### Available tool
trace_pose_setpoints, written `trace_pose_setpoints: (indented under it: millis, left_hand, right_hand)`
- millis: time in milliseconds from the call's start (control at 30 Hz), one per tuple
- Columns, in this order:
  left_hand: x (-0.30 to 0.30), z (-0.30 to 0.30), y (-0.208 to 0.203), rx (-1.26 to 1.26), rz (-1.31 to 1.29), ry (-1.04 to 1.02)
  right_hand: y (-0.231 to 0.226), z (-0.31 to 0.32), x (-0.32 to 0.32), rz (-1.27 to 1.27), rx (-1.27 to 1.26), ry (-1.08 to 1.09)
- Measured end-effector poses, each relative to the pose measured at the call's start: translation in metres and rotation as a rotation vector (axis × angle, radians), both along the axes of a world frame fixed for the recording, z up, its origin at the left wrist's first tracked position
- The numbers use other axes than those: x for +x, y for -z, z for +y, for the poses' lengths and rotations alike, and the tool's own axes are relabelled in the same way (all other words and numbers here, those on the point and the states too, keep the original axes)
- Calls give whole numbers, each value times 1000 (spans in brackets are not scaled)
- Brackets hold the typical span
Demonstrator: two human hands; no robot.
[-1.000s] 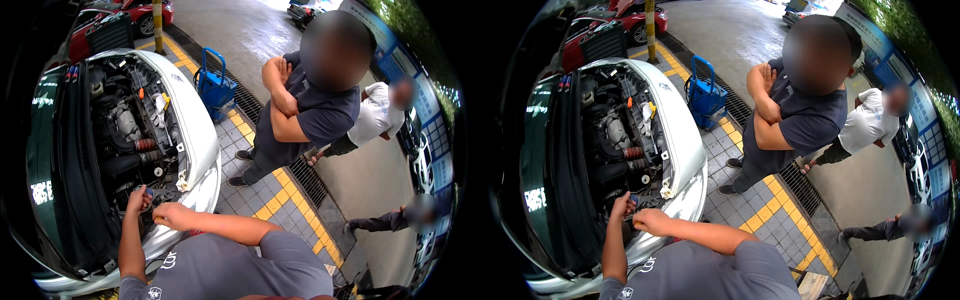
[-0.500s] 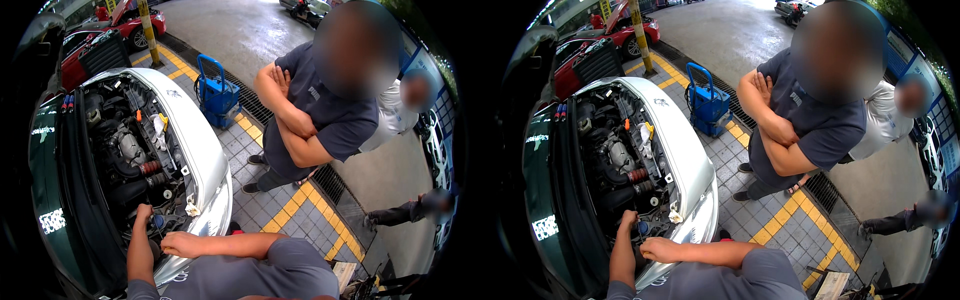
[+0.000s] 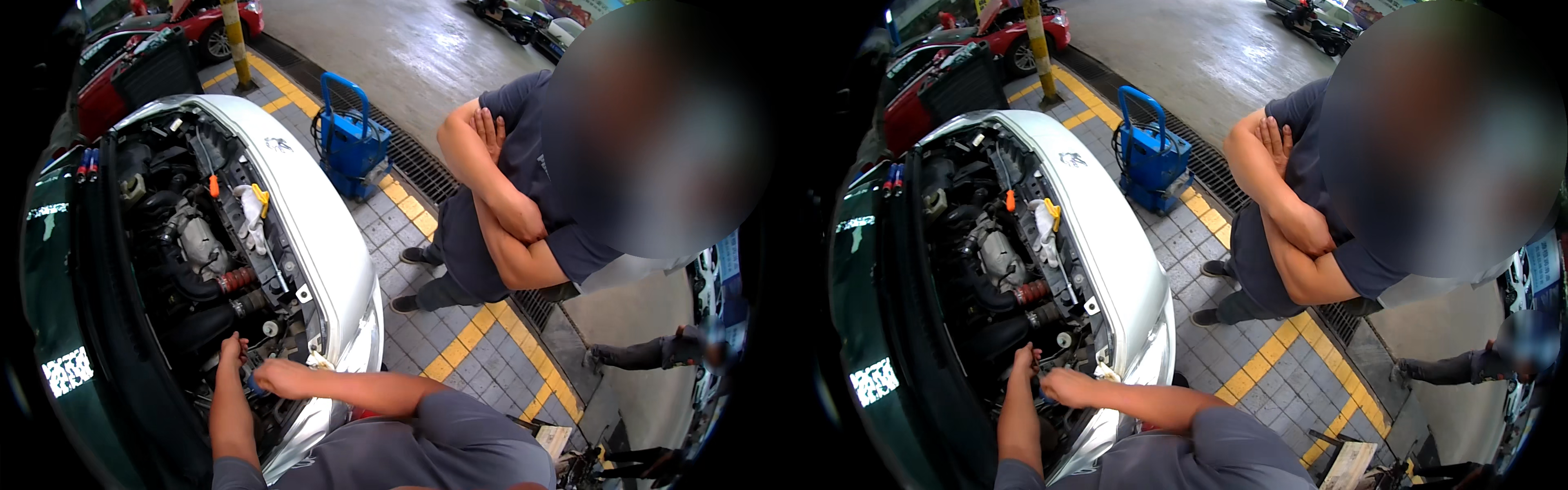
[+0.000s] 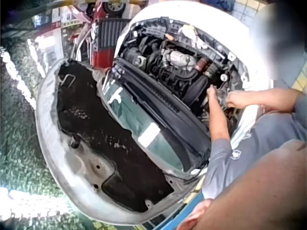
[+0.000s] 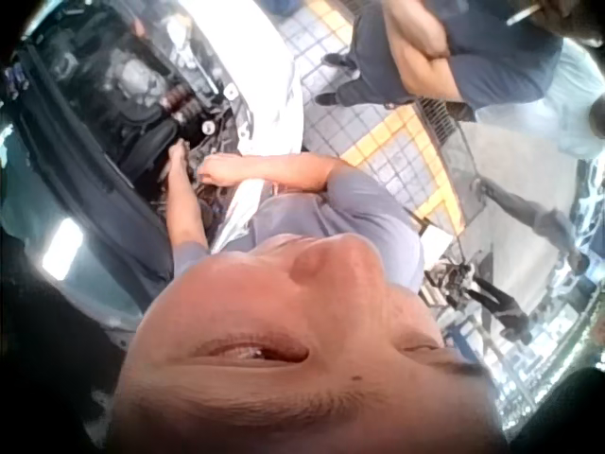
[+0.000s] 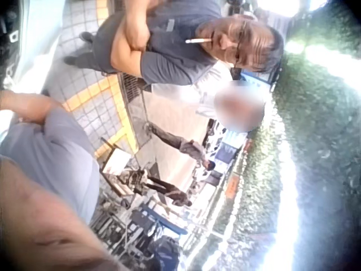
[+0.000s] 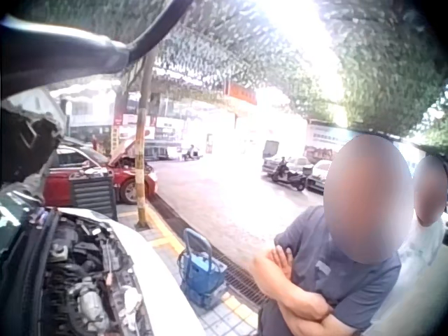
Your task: The person checks the oil level of a white car by pulling out the dipstick, wiping it with a cloth, reinserting it, and then inspecting the oil level. They repeat this process and show the dipstick to others in the garage.
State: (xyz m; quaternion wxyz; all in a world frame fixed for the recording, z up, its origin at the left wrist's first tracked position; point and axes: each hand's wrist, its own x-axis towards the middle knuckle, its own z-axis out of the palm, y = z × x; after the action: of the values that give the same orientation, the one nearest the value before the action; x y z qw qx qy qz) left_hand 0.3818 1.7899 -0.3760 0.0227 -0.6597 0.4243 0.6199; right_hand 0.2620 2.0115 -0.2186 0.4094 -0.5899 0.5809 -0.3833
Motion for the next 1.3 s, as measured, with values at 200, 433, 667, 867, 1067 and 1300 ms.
trace_pose_setpoints:
  millis: [200, 433, 667, 867, 1067, 1300]
  left_hand:
    - [14, 13, 13, 129, 226, -302]
    - [66, 43, 5, -143, 264, 54]
    - [27, 197, -157, -1112, -126, 622]
    - [43, 251, -151, -971, 30, 746]
    - [47, 263, -166, -934, -38, 676]
    - [48, 260, -160, -907, -18, 578]
  right_hand:
    - [66, -82, 1, 270, -18, 0]
    - [128, -149, -3, 488, 366, -9]
    - [133, -143, 25, -39, 172, 252]
    - [242, -162, 31, 900, 157, -22]
    - [187, -178, 22, 137, 420, 428]
    - [223, -198, 45, 94, 515, 440]
